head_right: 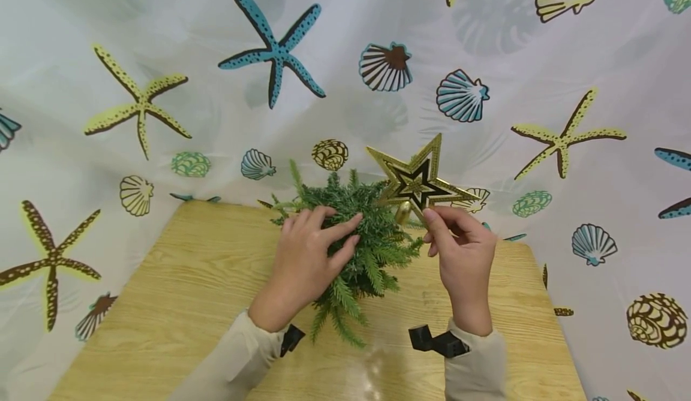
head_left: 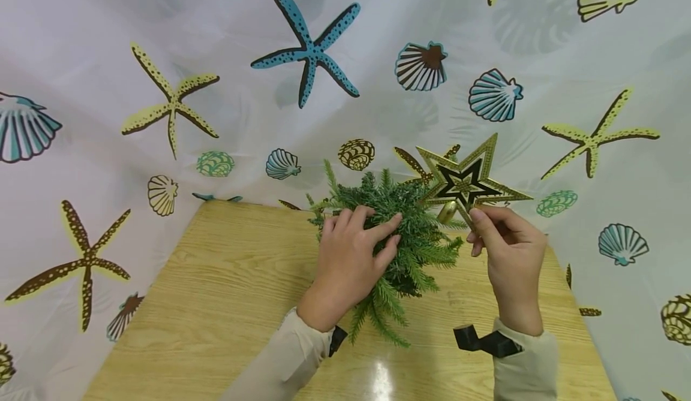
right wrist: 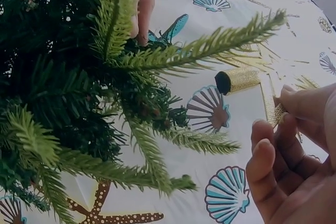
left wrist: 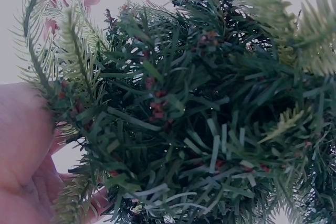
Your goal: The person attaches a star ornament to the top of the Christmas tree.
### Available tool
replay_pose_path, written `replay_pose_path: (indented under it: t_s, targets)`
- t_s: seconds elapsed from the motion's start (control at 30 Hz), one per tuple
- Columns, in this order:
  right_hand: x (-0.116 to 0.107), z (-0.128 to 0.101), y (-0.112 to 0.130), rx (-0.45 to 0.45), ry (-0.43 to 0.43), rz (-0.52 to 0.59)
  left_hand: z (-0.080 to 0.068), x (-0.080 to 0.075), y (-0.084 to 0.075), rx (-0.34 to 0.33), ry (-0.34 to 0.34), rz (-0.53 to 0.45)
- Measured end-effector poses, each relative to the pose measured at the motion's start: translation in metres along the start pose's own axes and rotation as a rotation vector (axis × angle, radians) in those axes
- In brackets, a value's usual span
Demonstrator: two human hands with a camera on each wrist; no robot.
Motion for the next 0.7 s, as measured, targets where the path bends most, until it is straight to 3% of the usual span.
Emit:
replay_pose_path:
  t_s: [0.27, 0.7]
  targets:
    - [0.007, 0.002, -0.004, 0.023, 0.022, -0.020, 0.001, -0.001, 0.000, -0.002, 0.012, 0.005]
    - [0.020, 0.010, -0.006, -0.019, 0.068, -0.013, 0.000, -0.002, 0.000, -0.002, 0.013, -0.001]
Point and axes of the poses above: each hand's wrist, its own z-axis towards the middle knuckle, its own x-axis out of the palm, y = z × x, the point moved 1 cm from there along z, towards the middle knuckle, and after that the axes turned 15 degrees about y, right-handed, at the moved point
